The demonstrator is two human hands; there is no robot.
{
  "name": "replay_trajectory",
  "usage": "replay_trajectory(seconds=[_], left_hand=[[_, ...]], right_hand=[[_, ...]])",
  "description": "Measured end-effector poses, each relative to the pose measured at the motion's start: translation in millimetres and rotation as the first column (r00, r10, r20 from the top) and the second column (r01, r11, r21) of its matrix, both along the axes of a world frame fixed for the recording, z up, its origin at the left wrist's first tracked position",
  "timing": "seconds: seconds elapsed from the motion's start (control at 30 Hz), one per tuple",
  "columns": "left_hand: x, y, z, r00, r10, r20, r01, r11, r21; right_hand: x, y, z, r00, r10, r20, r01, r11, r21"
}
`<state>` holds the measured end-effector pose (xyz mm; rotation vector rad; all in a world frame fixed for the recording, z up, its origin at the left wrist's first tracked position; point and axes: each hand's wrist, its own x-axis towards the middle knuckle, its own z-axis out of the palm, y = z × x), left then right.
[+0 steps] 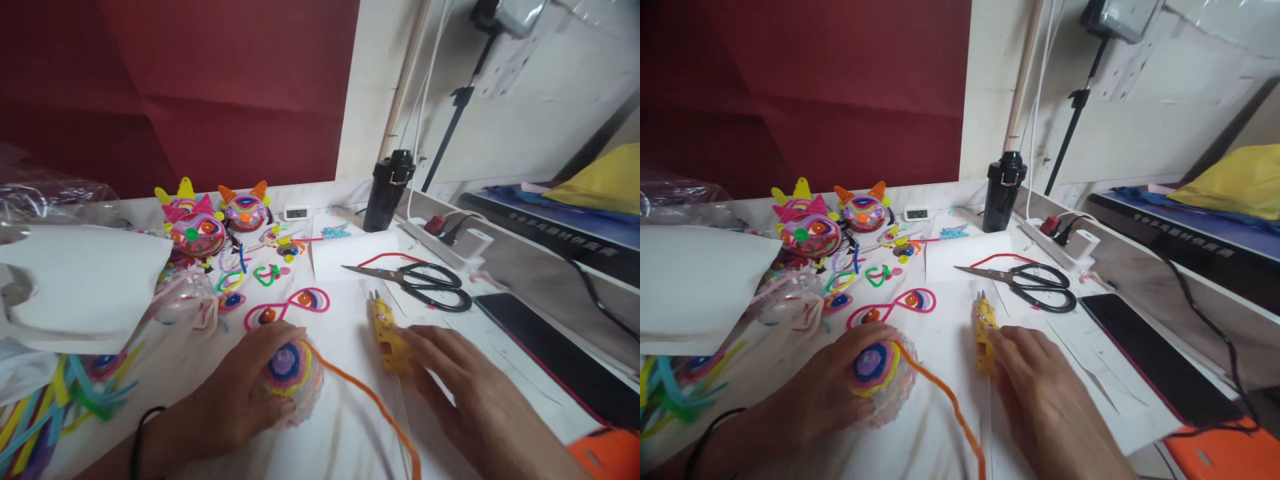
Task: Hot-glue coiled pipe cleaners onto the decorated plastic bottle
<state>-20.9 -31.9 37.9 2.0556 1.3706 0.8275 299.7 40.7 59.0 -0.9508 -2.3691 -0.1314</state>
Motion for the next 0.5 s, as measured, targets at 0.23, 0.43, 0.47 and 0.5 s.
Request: replay_trajectory(seconds=[0.23, 0.43, 0.47, 0.5], left_hand=[[-5.2, 1.3, -4.8, 0.999, -0.008, -0.040, 0.007, 1.000, -0.019], [-5.1, 2.2, -5.7, 1.000, -0.007, -0.012, 0.007, 1.000, -0.020], [-4.6, 2.0, -5.6, 1.000, -0.003, -0.006, 0.003, 1.000, -0.017], [-4.0, 1.9, -5.4, 1.000, 0.004, -0.002, -0.004, 1.000, -0.013]], right_hand=[[41.3, 21.8, -25.4, 0.973, 0.039, 0.229, -0.048, 0.998, 0.037], [32.9, 24.9, -23.8, 0.977, 0.017, 0.214, 0.011, 0.992, -0.124], [31.9, 25.5, -24.3, 0.976, 0.013, 0.217, 0.018, 0.990, -0.140], [30.9, 26.5, -24.8, 0.975, 0.006, 0.220, 0.030, 0.987, -0.157]])
